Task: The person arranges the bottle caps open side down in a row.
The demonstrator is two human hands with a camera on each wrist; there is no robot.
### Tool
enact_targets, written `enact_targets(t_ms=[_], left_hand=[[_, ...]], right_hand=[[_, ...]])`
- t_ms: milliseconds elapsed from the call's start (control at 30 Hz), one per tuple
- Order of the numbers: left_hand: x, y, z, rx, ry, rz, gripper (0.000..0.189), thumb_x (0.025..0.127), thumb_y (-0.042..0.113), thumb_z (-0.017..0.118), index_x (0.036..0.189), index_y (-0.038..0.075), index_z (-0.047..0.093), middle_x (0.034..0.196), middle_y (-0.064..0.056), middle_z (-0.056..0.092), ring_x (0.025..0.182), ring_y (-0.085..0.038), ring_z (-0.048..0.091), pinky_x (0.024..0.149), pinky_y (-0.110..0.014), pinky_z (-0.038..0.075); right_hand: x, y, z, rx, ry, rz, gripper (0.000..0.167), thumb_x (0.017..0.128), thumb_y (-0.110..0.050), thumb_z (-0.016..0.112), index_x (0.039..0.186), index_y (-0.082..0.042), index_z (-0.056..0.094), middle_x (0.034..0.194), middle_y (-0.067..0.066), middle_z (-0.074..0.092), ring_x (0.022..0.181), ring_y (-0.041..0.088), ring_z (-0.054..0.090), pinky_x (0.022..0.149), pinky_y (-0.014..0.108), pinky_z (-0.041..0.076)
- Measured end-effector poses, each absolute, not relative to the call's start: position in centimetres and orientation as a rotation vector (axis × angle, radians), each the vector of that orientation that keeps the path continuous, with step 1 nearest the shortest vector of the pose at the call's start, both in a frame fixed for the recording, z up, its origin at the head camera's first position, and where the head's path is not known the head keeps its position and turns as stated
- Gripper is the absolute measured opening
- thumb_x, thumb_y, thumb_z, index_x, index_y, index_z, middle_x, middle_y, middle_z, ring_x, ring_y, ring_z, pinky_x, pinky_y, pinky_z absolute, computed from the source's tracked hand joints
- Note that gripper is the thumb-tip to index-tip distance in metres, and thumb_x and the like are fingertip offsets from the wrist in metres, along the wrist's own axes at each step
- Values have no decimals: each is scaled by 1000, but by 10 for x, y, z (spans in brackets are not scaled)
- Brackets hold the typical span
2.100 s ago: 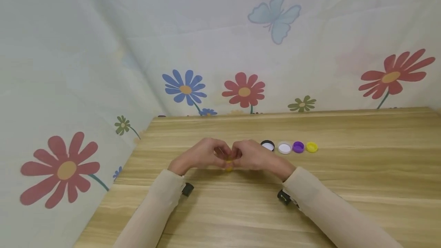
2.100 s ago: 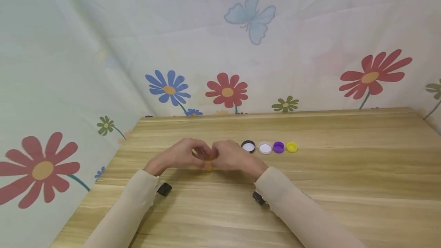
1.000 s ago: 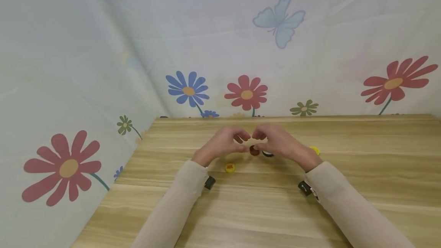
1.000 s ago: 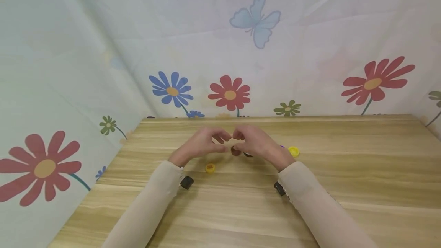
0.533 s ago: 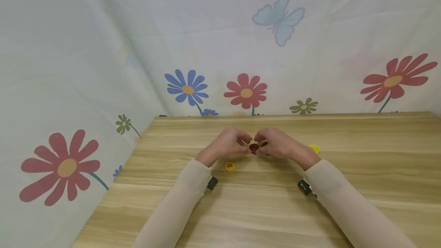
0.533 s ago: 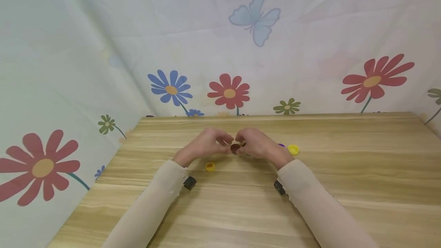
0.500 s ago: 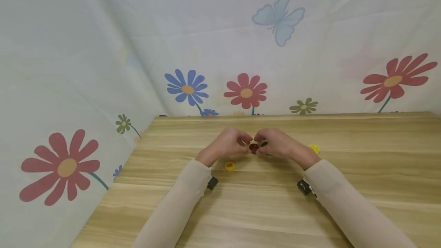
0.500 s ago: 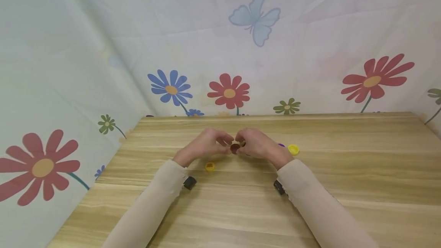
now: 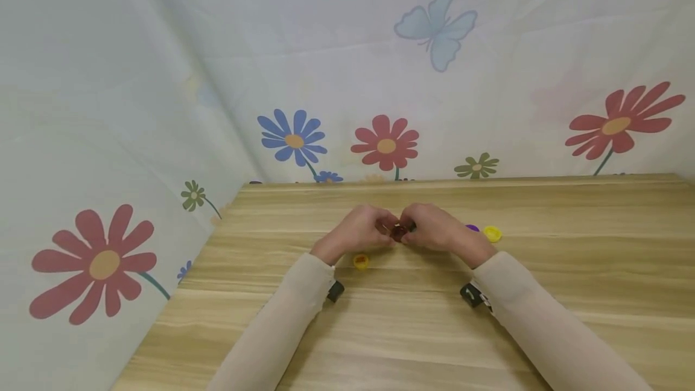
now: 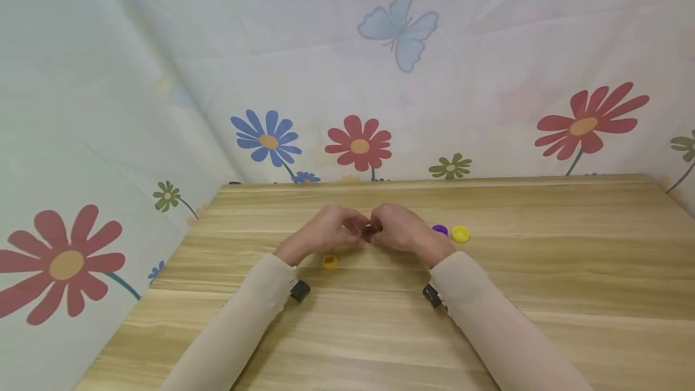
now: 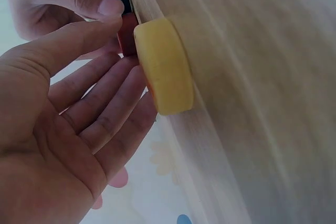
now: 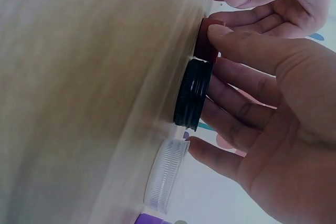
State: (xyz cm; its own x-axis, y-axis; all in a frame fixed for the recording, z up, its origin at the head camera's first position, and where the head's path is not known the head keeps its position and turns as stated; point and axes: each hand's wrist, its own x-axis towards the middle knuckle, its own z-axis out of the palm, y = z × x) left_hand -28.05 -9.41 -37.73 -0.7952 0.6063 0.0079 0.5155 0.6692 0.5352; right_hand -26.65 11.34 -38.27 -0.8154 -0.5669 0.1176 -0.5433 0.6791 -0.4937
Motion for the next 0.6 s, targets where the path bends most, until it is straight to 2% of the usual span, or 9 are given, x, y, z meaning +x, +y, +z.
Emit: enact_targets(t_ms=[300,600], left_hand=[[-281,-94,-377,944,2747,798,34,89,8,87,122,4,77,109,-4,78,94,-16,72,89,-27,57],[-277,-98,-376,907,2777,850,31,92,8,81,123,10,77,113,0,76,98,-14,68,89,-29,56]], right_hand=[[-265,112,-381,-929,2873,-801,14,94,-11,81,104,-2,76,96,5,74,87,20,64,86,42,57],[-261,111,-379,-888,2887,-845,18,99,-15,77,112,-3,77,107,7,76,98,24,67,93,45,56]])
